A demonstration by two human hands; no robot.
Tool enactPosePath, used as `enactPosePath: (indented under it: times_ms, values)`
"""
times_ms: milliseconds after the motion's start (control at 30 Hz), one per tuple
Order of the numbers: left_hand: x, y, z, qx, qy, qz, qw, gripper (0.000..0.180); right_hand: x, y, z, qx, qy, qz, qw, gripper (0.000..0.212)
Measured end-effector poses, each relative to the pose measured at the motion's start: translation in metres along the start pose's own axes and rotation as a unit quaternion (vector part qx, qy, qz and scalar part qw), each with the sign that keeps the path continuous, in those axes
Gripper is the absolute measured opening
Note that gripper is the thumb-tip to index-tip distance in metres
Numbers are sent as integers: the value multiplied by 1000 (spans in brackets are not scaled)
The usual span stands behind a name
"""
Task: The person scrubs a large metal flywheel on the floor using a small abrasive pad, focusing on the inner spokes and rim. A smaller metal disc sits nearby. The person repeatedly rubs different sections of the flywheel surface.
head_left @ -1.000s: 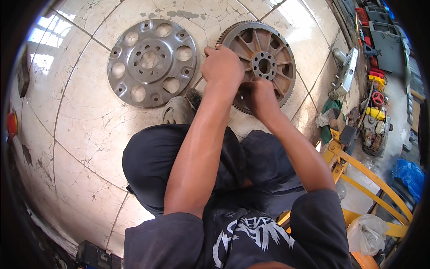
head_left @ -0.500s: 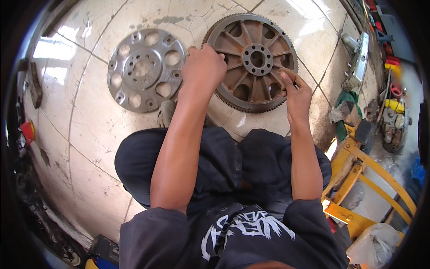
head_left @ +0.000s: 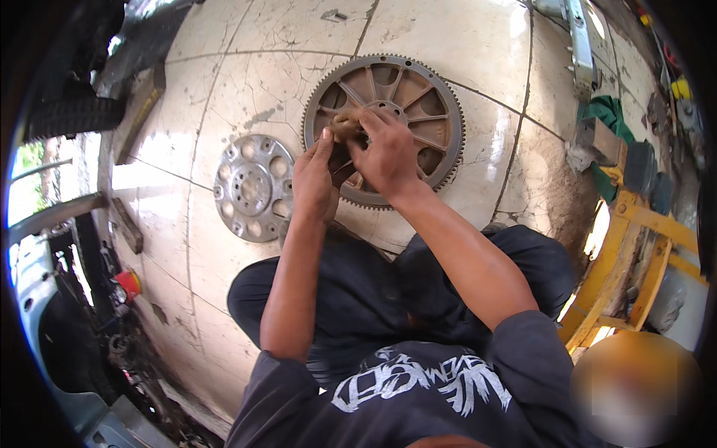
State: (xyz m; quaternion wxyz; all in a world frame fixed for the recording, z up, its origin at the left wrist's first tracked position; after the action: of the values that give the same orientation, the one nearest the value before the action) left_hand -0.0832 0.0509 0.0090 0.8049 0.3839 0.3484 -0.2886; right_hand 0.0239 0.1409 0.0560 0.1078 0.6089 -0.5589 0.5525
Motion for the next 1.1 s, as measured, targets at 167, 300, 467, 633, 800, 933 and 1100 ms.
enactPosePath:
  times_ms: [167,300,467,633,800,933,1100]
  values:
    - [4,-30,-18,10,-7,-68,998,33,16,3,4,26,-41,65,997,65]
    - [-5,-47,-19,-27,39,-137,989,31,6,11,-3,333,55,58,940,52]
    - [-32,-29,-12,-24,126,-560,818,28,-17,-67,-31,159,67,41,984,73]
    - [-2,-6,0,7,126,-681,721,30,-42,-67,-24,148,74,99,981,88]
    - [15,-2,12,-22,123,-732,670,19,-47,-52,-16,187,129,56,972,87]
    - [22,9,17,-36,210,-751,625,15,-62,-55,-16,179,164,54,969,82]
    - [23,2,-3,-27,261,-694,671,16,-60,-50,-23,154,154,57,974,80]
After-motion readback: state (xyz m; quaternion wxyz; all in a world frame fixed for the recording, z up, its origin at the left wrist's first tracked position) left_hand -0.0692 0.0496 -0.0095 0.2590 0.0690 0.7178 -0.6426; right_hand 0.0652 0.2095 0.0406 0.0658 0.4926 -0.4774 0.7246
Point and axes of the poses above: each hand's wrist, its own z-axis away from the middle knuckle, its own y-axis out of the palm, x = y × z, the point moved 8 cm from there along -z, towards the middle knuckle, and after that the axes turned 10 degrees about x, right-handed, at the moved point
